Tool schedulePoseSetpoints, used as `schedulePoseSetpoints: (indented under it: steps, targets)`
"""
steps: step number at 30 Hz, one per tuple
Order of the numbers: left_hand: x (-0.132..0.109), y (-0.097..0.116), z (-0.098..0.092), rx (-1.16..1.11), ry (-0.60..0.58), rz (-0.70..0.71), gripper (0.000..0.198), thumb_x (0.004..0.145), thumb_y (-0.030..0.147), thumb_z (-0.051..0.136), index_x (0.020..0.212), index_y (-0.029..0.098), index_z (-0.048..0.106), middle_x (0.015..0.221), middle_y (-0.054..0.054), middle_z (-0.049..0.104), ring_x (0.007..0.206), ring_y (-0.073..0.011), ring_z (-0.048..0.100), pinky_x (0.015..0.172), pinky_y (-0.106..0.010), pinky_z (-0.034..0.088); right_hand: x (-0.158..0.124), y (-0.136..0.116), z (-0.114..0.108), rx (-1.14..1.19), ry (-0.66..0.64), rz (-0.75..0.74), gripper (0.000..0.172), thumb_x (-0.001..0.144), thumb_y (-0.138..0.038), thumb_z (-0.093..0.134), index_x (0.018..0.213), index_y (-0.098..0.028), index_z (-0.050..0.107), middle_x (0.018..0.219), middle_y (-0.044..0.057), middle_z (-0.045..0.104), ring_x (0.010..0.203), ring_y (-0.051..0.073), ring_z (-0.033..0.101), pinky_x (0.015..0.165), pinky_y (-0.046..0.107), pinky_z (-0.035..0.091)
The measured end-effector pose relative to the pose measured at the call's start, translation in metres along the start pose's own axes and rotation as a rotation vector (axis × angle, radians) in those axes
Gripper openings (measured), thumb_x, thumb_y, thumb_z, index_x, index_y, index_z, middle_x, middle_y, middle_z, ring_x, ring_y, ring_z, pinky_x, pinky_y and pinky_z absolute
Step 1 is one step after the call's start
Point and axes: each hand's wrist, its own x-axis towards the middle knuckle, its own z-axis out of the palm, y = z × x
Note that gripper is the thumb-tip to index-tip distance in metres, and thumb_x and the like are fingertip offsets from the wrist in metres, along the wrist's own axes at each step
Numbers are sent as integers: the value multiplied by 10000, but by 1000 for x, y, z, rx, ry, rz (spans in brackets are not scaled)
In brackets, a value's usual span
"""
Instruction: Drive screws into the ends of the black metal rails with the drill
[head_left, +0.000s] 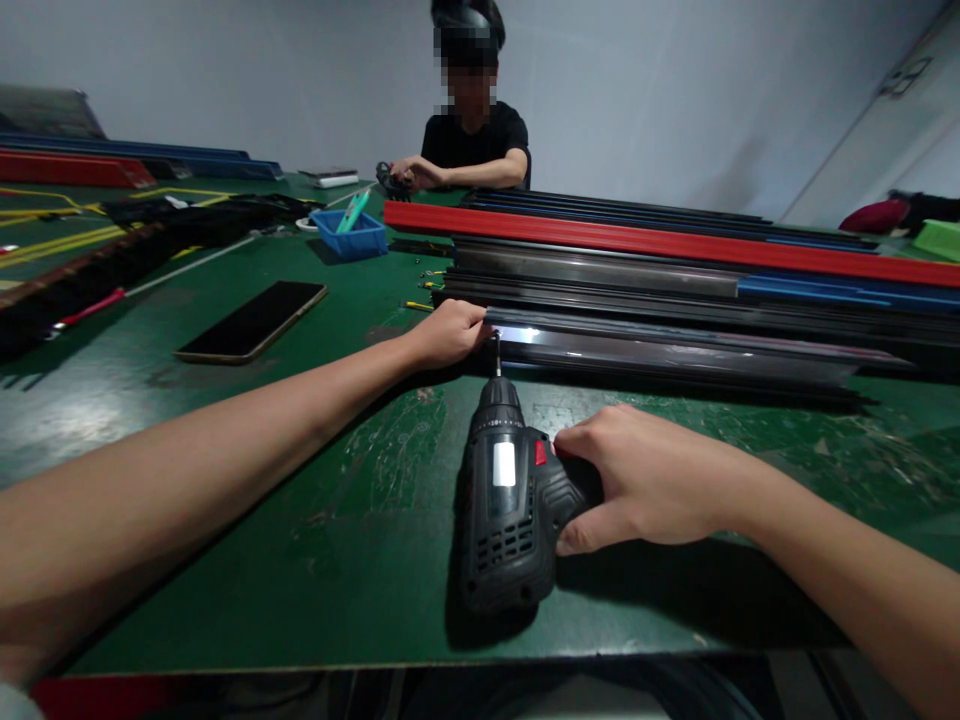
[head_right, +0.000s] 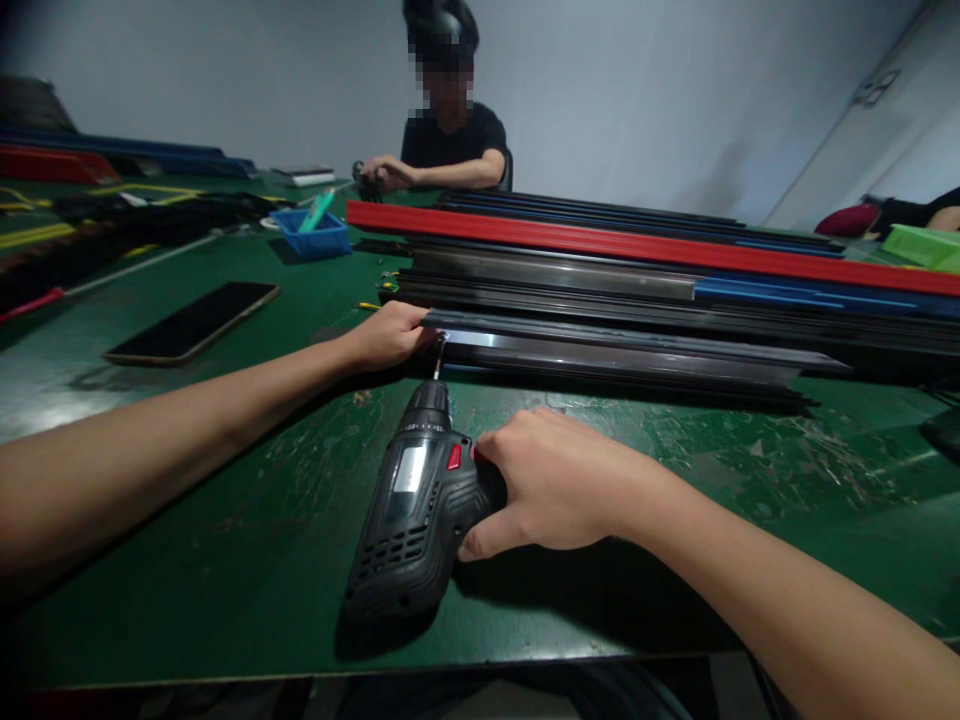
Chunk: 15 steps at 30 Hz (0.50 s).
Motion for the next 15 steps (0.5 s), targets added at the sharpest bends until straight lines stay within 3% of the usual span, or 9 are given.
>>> schedulePoseSetpoints:
  steps: [15]
  targets:
    - [1, -4, 1, -12, 1, 36, 360, 880, 346, 525, 565, 174, 507, 533, 17, 481, 545, -115, 423, 575, -254, 294, 0, 1, 0, 1, -9, 22, 511, 731, -686, 795, 795, -203, 642, 685, -13, 571, 580, 143, 426, 533, 315, 265]
